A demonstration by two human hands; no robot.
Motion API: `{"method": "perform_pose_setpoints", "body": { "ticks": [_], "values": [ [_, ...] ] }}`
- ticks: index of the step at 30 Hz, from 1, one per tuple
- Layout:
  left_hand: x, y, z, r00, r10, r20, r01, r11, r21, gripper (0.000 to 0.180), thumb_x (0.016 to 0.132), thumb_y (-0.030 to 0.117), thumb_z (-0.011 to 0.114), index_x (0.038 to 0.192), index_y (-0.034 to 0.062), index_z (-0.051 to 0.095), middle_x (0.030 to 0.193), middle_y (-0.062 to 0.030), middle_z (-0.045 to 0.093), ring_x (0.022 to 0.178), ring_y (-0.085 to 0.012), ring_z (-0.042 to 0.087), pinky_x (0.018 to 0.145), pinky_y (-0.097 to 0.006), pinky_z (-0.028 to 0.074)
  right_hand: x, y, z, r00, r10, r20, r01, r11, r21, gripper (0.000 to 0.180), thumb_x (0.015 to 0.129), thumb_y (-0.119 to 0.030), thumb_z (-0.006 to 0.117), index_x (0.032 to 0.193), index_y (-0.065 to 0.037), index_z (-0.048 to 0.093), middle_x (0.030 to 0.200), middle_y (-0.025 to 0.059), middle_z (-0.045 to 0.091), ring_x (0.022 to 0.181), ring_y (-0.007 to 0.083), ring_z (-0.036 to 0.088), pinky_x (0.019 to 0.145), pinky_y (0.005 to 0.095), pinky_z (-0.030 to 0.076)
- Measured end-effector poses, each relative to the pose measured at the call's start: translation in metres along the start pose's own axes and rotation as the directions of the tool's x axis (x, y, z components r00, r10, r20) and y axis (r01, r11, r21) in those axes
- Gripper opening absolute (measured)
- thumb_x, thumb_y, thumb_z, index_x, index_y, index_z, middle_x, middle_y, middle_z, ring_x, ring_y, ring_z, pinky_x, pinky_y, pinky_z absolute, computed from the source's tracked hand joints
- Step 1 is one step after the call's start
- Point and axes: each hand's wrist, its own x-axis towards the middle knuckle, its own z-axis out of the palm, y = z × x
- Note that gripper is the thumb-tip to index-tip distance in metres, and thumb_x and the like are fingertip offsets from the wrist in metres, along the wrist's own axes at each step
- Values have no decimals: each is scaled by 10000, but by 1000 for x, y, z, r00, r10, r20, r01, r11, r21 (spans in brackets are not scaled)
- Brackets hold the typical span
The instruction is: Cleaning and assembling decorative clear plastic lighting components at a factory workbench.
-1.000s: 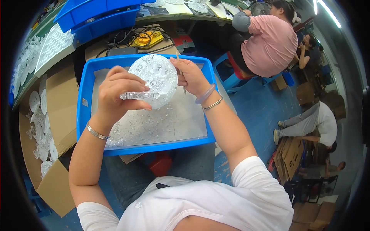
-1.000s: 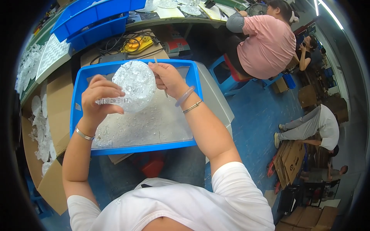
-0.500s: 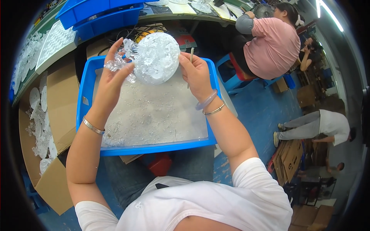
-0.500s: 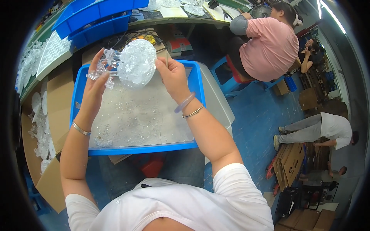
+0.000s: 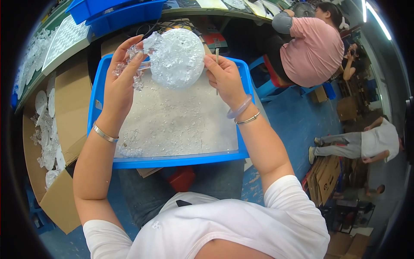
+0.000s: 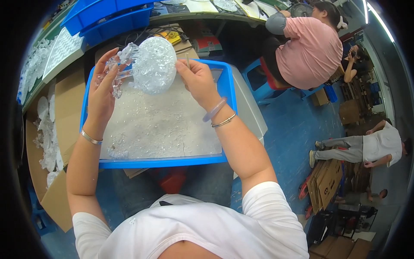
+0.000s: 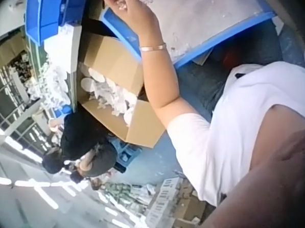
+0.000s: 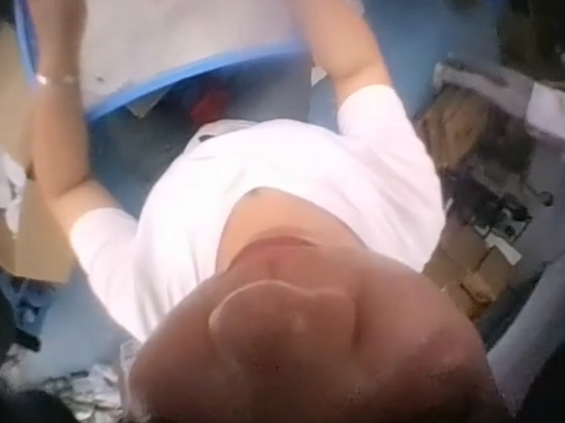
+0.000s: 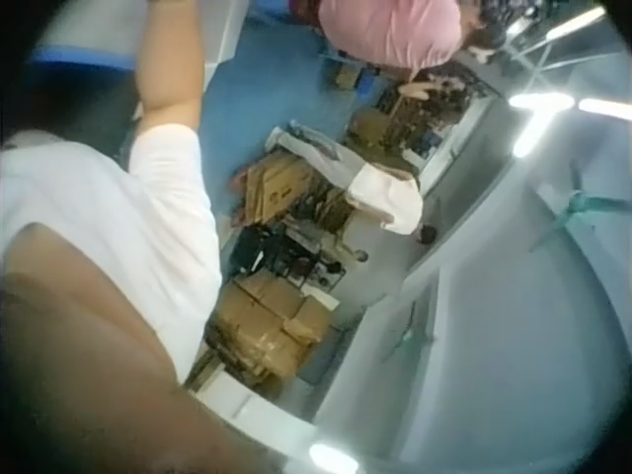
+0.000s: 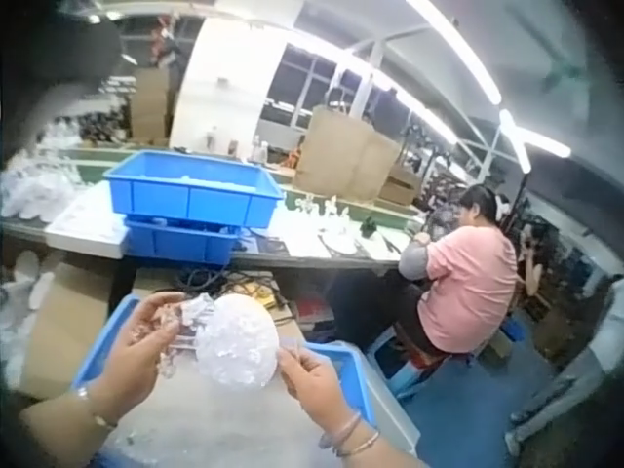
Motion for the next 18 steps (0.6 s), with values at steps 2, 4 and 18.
{"method": "perform_pose_setpoints", "body": {
  "ticks": [2, 4, 18],
  "values": [
    [1, 1, 3, 1000, -17, -6, 17, 1000, 23, 381, 836, 240, 529, 1187, 105, 472, 1179, -133, 485, 1096, -194, 463, 923, -295, 359, -1, -1, -2, 1000, 5, 8, -5, 1000, 7, 175, 855, -168, 533, 954, -36, 592, 592, -95, 414, 426, -20, 265, 371, 139, 190],
    [1, 2, 2, 1000, -21, -7, 22, 999, 28, 368, 845, 242, 516, 1182, 102, 474, 1173, -129, 490, 1084, -193, 473, 909, -293, 372, -1, -1, -2, 1000, 10, 14, -10, 1000, 10, 169, 854, -165, 536, 946, -35, 593, 598, -94, 421, 427, -21, 264, 371, 137, 191],
    [2, 6, -6, 981, -94, -169, 78, 992, -100, 283, 902, 223, 411, 1087, 51, 539, 1052, -93, 561, 925, -169, 568, 759, -275, 465, 3, -12, -16, 960, -79, -269, 141, 965, 220, 343, 924, -311, 269, 785, -69, 468, 601, 12, 389, 525, 98, 375, 511, 235, 378]
  ]
}}
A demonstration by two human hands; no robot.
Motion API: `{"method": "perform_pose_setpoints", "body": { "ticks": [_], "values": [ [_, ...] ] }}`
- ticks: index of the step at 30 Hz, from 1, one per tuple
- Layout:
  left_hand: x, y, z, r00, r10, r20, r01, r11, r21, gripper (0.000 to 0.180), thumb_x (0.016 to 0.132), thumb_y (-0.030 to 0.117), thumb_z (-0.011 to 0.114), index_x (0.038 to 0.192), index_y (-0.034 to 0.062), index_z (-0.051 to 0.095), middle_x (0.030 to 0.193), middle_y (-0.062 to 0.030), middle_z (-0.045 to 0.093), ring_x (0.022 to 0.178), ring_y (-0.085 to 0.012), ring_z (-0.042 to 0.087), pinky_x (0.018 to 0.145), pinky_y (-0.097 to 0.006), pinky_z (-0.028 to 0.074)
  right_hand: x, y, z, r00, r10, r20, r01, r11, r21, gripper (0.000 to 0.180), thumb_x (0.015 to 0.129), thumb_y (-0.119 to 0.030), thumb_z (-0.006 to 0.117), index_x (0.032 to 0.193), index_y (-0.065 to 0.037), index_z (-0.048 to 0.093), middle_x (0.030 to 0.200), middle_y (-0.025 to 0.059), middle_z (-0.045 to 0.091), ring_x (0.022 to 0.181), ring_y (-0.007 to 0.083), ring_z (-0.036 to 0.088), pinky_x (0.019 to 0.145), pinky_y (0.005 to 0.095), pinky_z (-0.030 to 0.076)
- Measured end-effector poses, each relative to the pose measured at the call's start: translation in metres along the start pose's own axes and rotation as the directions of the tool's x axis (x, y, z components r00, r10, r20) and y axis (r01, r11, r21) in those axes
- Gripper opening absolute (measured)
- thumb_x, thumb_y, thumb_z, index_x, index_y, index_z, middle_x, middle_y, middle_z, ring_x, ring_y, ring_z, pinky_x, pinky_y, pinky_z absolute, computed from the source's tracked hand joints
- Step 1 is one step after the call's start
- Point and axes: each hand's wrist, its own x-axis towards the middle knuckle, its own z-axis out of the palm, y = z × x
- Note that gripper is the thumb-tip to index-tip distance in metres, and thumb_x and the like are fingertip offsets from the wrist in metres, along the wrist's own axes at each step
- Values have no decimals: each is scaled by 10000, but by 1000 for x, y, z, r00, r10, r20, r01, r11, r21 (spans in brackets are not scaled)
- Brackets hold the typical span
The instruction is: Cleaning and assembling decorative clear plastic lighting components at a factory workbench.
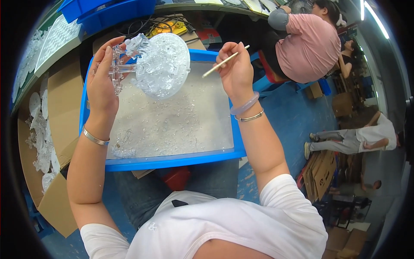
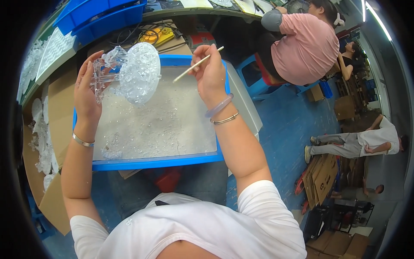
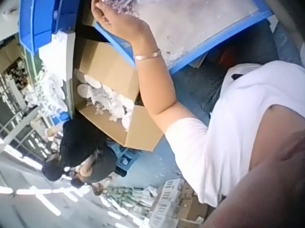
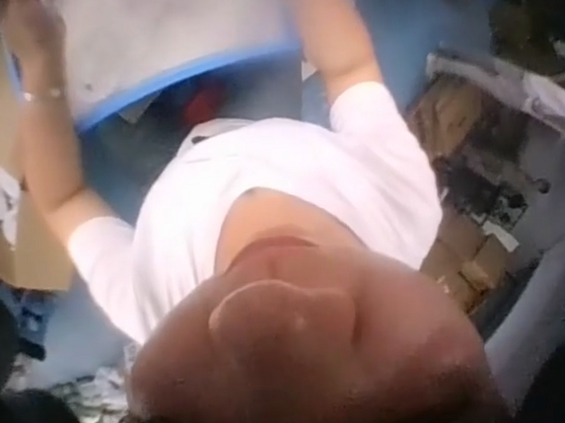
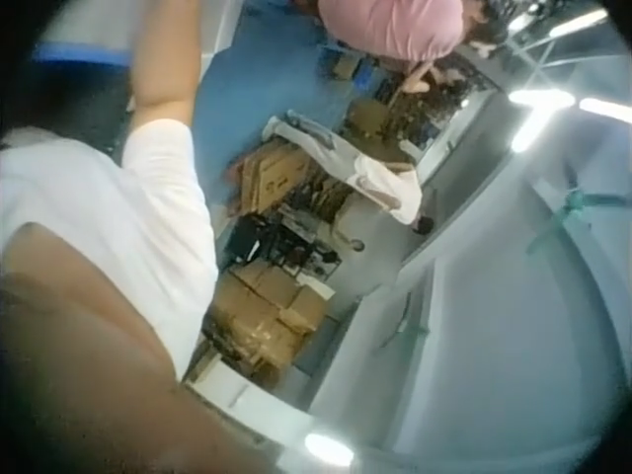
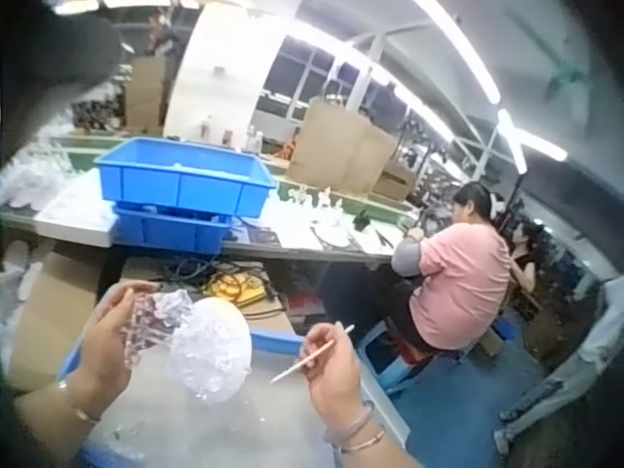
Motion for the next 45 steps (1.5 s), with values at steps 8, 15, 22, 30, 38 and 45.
{"method": "perform_pose_setpoints", "body": {
  "ticks": [8, 15, 22, 30, 38, 45],
  "values": [
    [-3, 1, -2, 998, 35, -46, -35, 999, -6, 302, 905, 229, 400, 1107, 41, 521, 1074, -89, 543, 943, -181, 567, 769, -277, 457, -19, -16, 11, 972, 78, 223, -121, 976, 183, 277, 915, -276, 339, 760, -78, 454, 624, 10, 396, 512, 88, 332, 485, 226, 349],
    [-4, -3, -5, 999, -29, -21, 31, 995, 94, 372, 912, 261, 363, 1200, 37, 437, 1195, -99, 477, 1043, -213, 521, 850, -300, 427, -53, -28, 30, 779, 60, 624, -290, 917, 275, 265, 924, -319, 338, 866, -92, 462, 696, 35, 484, 517, 92, 382, 479, 218, 378],
    [-9, 5, 2, 1000, -1, 11, -2, 971, 238, 412, 926, 295, 317, 1232, 30, 391, 1215, -90, 451, 1106, -178, 458, 906, -291, 357, -68, -42, 45, 733, 158, 661, -474, 816, 331, 273, 822, -263, 568, 889, -11, 486, 788, 146, 590, 607, 135, 552, 439, 193, 364],
    [-13, -6, 2, 986, 128, 103, -161, 872, 461, 400, 922, 318, 315, 1234, 89, 416, 1266, -135, 414, 1112, -263, 476, 901, -346, 421, -73, -71, 48, 686, 404, 605, -621, 758, 198, 272, 789, -247, 600, 878, -8, 506, 793, 124, 594, 554, 115, 510, 455, 193, 366],
    [-15, -4, -2, 989, 124, 75, -145, 868, 476, 409, 924, 329, 301, 1242, 95, 407, 1273, -141, 404, 1119, -260, 471, 902, -342, 417, -74, -69, 52, 664, 479, 574, -670, 722, 172, 252, 784, -219, 604, 886, -8, 514, 787, 104, 592, 560, 87, 482, 459, 190, 356],
    [-13, -8, -7, 984, 148, 97, -177, 834, 523, 413, 927, 323, 288, 1224, 68, 421, 1270, -141, 405, 1105, -247, 483, 900, -324, 417, -59, -49, 43, 661, 281, 696, -616, 732, 290, 211, 794, -190, 596, 859, -2, 523, 788, 98, 590, 551, 83, 476, 451, 193, 356]
  ]
}}
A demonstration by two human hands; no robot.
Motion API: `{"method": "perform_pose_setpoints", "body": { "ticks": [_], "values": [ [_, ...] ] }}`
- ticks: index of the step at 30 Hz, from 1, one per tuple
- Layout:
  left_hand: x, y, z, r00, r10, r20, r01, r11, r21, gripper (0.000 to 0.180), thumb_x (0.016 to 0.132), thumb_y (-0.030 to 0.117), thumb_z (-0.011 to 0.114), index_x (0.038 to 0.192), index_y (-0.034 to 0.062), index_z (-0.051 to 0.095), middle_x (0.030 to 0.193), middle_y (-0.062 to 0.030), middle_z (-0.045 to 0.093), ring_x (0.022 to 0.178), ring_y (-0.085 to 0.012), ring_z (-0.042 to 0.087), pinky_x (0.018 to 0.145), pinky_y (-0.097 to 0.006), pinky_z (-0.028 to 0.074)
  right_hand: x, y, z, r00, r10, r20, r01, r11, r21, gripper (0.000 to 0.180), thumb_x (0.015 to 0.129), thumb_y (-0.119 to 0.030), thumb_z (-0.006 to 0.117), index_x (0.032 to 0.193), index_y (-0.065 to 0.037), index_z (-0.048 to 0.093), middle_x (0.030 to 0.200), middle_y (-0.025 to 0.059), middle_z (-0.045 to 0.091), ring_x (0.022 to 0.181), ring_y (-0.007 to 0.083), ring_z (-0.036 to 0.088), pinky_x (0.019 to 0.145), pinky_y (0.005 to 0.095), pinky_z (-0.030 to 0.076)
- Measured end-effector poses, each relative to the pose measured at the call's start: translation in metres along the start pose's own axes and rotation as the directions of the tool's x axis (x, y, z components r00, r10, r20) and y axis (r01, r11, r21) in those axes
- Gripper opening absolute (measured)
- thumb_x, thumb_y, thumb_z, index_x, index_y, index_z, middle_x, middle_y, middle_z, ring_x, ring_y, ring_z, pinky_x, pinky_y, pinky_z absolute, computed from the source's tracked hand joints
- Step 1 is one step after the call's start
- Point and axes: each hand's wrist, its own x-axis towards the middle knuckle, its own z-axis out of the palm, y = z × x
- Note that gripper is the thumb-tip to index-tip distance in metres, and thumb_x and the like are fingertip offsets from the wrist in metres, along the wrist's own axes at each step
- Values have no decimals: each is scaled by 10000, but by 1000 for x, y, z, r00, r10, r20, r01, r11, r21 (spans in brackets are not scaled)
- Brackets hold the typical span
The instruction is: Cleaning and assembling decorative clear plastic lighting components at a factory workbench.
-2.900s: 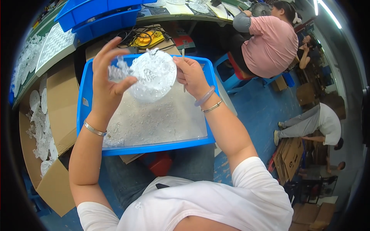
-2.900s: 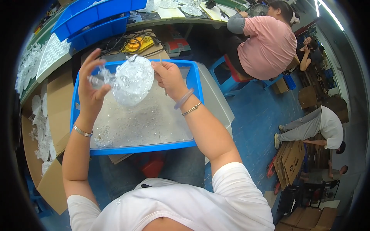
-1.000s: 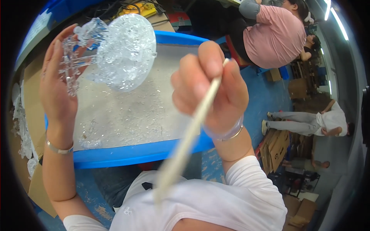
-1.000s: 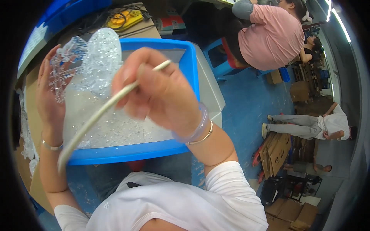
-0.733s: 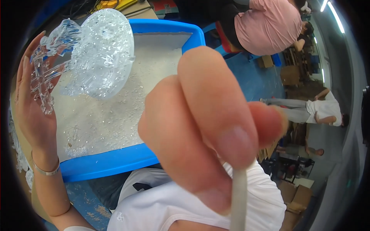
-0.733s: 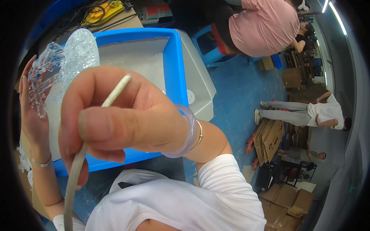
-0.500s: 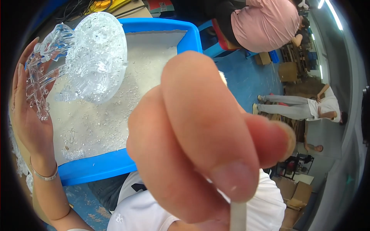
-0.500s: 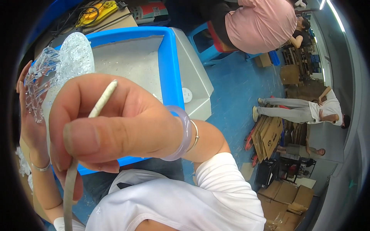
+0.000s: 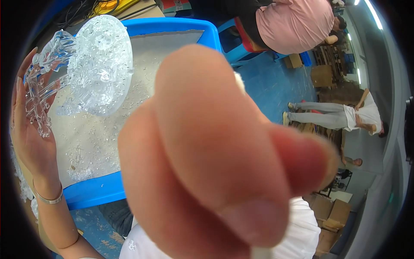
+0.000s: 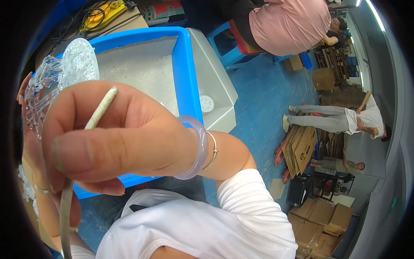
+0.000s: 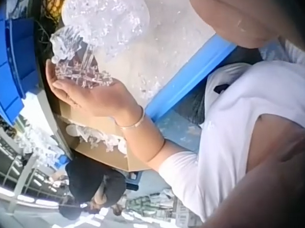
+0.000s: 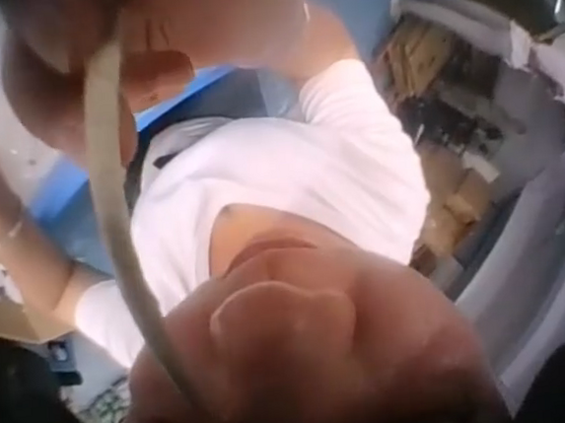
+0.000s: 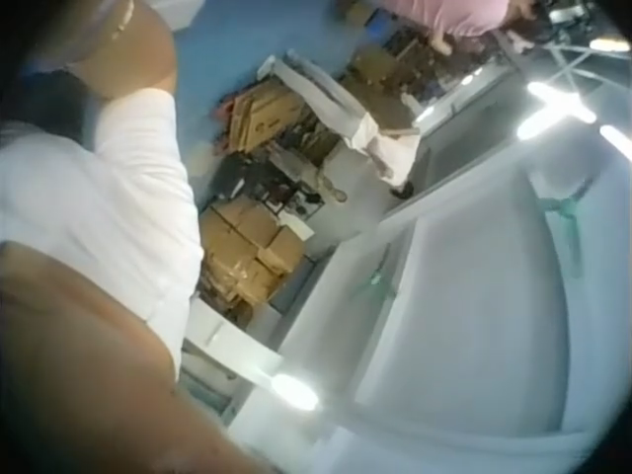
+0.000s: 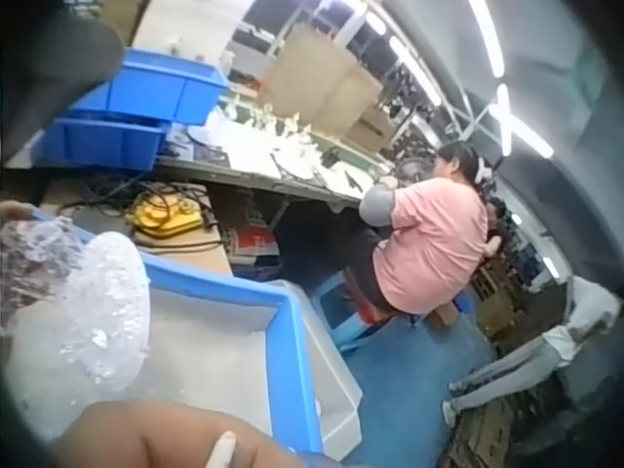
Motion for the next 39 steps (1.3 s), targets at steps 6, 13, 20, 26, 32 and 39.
{"method": "perform_pose_setpoints", "body": {
  "ticks": [6, 13, 20, 26, 32, 39],
  "values": [
    [3, 0, 5, 999, -3, 34, 5, 998, -56, 404, 927, 304, 302, 1213, 47, 427, 1251, -136, 426, 1090, -236, 494, 896, -317, 419, 1, 15, -1, 976, -211, -47, 203, 970, -130, 209, 842, -220, 515, 808, -13, 512, 751, 115, 576, 545, 105, 492, 445, 215, 374],
    [6, 1, -1, 994, 105, 11, -103, 984, -143, 408, 933, 281, 308, 1176, -19, 440, 1173, -143, 488, 1079, -215, 491, 916, -312, 386, 9, -4, -48, 697, -669, -260, 225, 548, -806, 213, 906, -255, 390, 873, -68, 486, 702, 36, 527, 562, 60, 432, 506, 196, 344],
    [9, 7, -2, 974, 225, -5, -209, 895, -393, 354, 926, 221, 323, 1105, -33, 492, 1104, -165, 532, 1034, -213, 518, 896, -293, 397, 26, 12, -78, 779, -593, -203, 18, 345, -939, 210, 893, -183, 416, 984, -35, 535, 744, -12, 542, 450, -4, 296, 395, 146, 253],
    [7, 6, 1, 985, 164, -60, -173, 880, -443, 304, 921, 176, 334, 1069, -28, 503, 1048, -149, 558, 995, -194, 528, 875, -283, 399, 31, 27, -66, 825, -536, -183, 62, 407, -911, 174, 832, -99, 497, 964, -2, 555, 854, 32, 584, 711, 53, 510, 661, 185, 413],
    [5, 9, 4, 992, 125, -19, -120, 880, -459, 288, 916, 180, 359, 1048, -17, 521, 1028, -140, 566, 988, -188, 529, 875, -281, 396, 26, 19, -74, 837, -503, -215, -1, 391, -920, 153, 806, -84, 547, 931, 2, 561, 869, 50, 587, 807, 97, 536, 742, 216, 422],
    [3, 9, 6, 992, 127, -3, -116, 899, -422, 290, 914, 201, 372, 1041, -3, 534, 1027, -130, 570, 995, -190, 529, 880, -277, 395, 27, 19, -75, 822, -509, -255, -28, 410, -911, 113, 796, -100, 568, 861, -8, 574, 788, 41, 588, 720, 80, 540, 703, 203, 425]
  ]
}}
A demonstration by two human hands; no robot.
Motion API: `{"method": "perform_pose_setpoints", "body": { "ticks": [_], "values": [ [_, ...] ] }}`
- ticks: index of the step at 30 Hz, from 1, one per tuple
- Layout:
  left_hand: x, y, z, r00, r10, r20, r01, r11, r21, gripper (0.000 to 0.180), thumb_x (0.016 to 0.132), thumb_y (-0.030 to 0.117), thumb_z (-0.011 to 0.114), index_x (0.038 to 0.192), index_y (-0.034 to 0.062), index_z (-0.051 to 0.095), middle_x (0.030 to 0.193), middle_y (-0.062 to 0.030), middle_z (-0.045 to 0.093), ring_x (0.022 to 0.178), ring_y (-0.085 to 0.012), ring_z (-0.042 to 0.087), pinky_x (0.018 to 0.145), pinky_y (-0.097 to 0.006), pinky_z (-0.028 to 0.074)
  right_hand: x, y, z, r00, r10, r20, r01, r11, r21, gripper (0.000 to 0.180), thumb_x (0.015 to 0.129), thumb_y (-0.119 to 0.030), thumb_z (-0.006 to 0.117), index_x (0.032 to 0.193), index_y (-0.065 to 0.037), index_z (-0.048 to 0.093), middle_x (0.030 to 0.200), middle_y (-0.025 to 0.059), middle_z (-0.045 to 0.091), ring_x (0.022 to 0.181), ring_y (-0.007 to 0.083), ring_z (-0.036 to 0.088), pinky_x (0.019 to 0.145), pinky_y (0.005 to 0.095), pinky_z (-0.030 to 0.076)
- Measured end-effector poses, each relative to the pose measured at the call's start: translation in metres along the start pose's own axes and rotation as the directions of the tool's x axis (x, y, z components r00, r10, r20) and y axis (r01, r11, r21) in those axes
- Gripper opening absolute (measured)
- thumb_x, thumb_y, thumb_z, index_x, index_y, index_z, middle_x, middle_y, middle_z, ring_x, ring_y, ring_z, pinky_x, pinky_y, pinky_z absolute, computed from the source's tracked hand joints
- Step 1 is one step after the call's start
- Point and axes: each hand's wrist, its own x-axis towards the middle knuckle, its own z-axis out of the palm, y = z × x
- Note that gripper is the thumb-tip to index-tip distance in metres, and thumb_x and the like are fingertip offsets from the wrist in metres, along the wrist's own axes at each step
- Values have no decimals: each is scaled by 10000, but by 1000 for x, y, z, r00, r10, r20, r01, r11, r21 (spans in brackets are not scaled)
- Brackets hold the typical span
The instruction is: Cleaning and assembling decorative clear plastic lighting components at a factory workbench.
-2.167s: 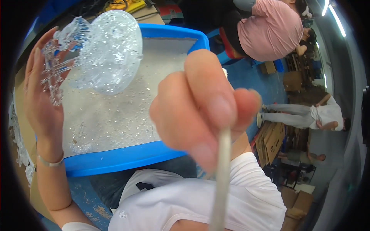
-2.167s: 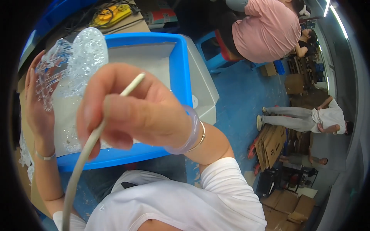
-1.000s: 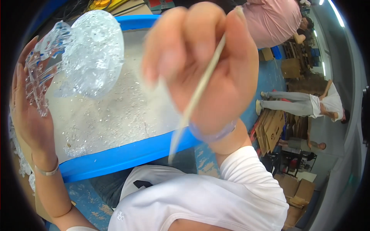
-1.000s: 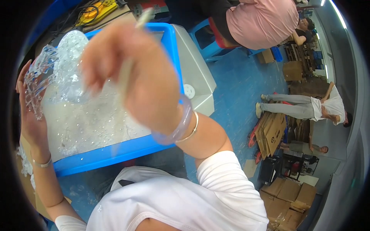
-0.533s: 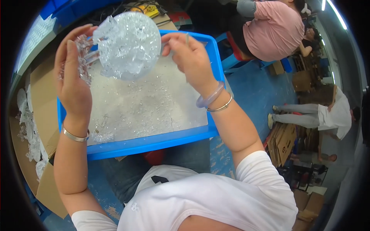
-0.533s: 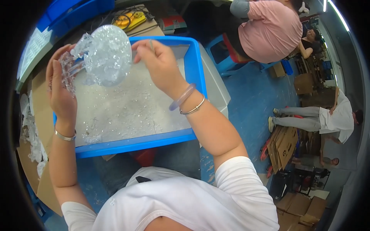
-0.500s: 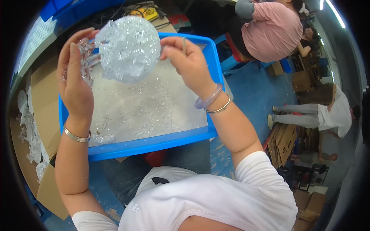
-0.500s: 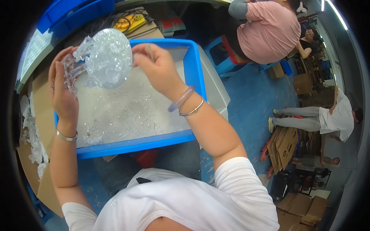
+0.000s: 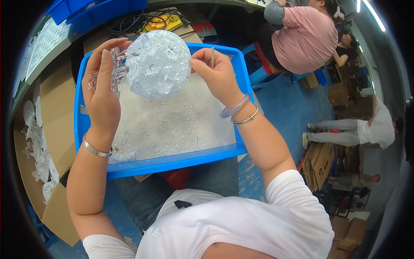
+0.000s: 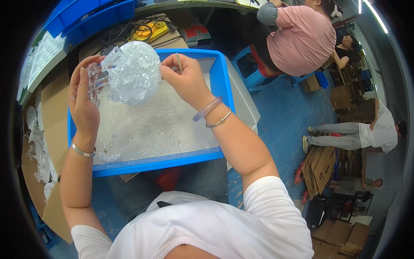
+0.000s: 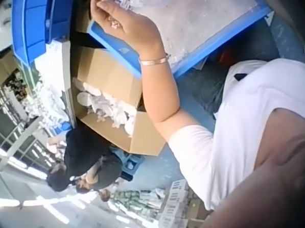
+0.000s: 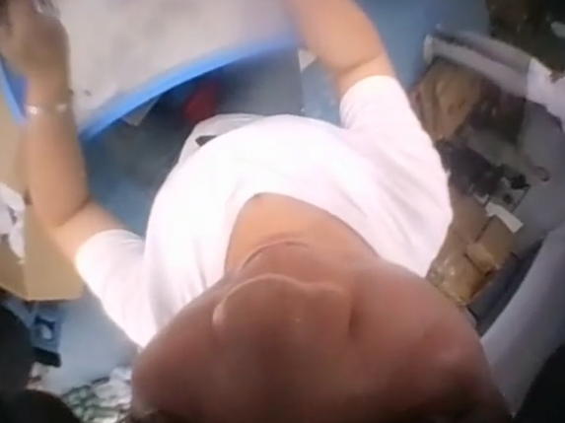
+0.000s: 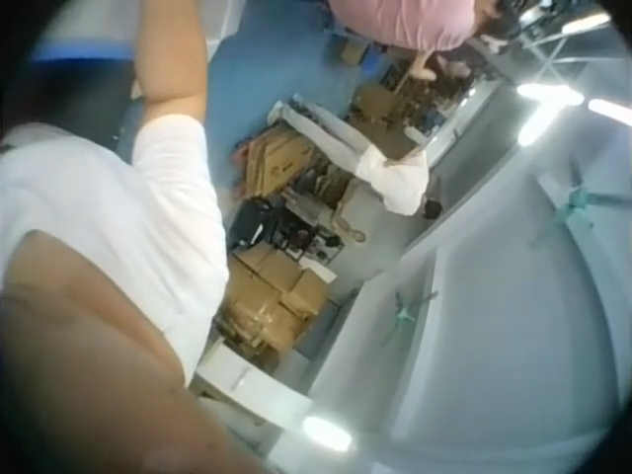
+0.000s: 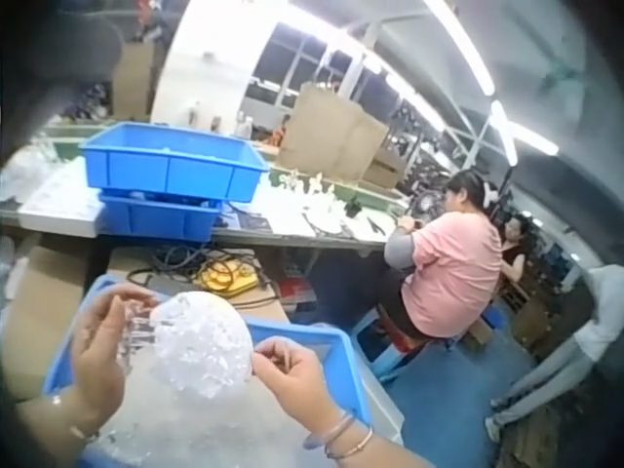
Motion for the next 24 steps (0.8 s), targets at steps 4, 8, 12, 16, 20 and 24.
{"method": "perform_pose_setpoints", "body": {
  "ticks": [4, 8, 12, 16, 20, 24],
  "values": [
    [0, -1, 2, 1000, -6, 27, 6, 1000, 4, 293, 915, 210, 375, 1043, -1, 534, 1031, -132, 569, 998, -191, 530, 882, -278, 395, 1, 1, -8, 1000, 29, 3, -29, 995, -98, 112, 797, -115, 571, 831, -9, 578, 767, 41, 591, 685, 80, 540, 675, 199, 428],
    [-1, -1, 2, 999, -26, 48, 26, 1000, -13, 295, 916, 214, 374, 1044, 3, 534, 1027, -134, 571, 982, -191, 541, 866, -273, 407, 5, 6, -1, 997, -58, -50, 56, 998, -32, 136, 798, -121, 567, 881, -13, 561, 761, 31, 589, 686, 67, 535, 612, 178, 403],
    [-2, -2, 0, 998, -48, 43, 48, 999, -3, 293, 916, 216, 379, 1044, 4, 535, 1024, -133, 572, 974, -189, 546, 856, -270, 416, 4, -1, 1, 998, -61, -31, 62, 998, 9, 171, 799, -118, 563, 939, -22, 544, 741, 8, 580, 627, 32, 500, 529, 150, 357],
    [-2, -2, 2, 998, -36, 43, 36, 999, -5, 286, 911, 215, 394, 1043, 5, 537, 1017, -129, 573, 972, -183, 545, 853, -273, 419, 4, -3, -1, 1000, -4, 2, 3, 999, 54, 161, 802, -124, 561, 936, -35, 551, 728, -9, 572, 544, 12, 436, 465, 144, 321],
    [-4, -2, 4, 999, -32, 44, 32, 999, -2, 279, 909, 208, 399, 1042, 6, 538, 1009, -127, 576, 970, -181, 544, 856, -278, 417, 4, 3, -1, 999, -16, -31, 16, 1000, 20, 126, 803, -139, 564, 898, -56, 554, 685, -35, 541, 496, 0, 377, 421, 149, 276],
    [-4, -2, 2, 998, -20, 60, 19, 1000, 22, 276, 909, 205, 397, 1037, 6, 540, 1009, -126, 576, 974, -182, 543, 868, -278, 409, 5, 4, 2, 998, 10, -67, -6, 999, 49, 95, 804, -150, 568, 852, -70, 550, 650, -44, 510, 490, 1, 375, 421, 146, 269]
  ]
}}
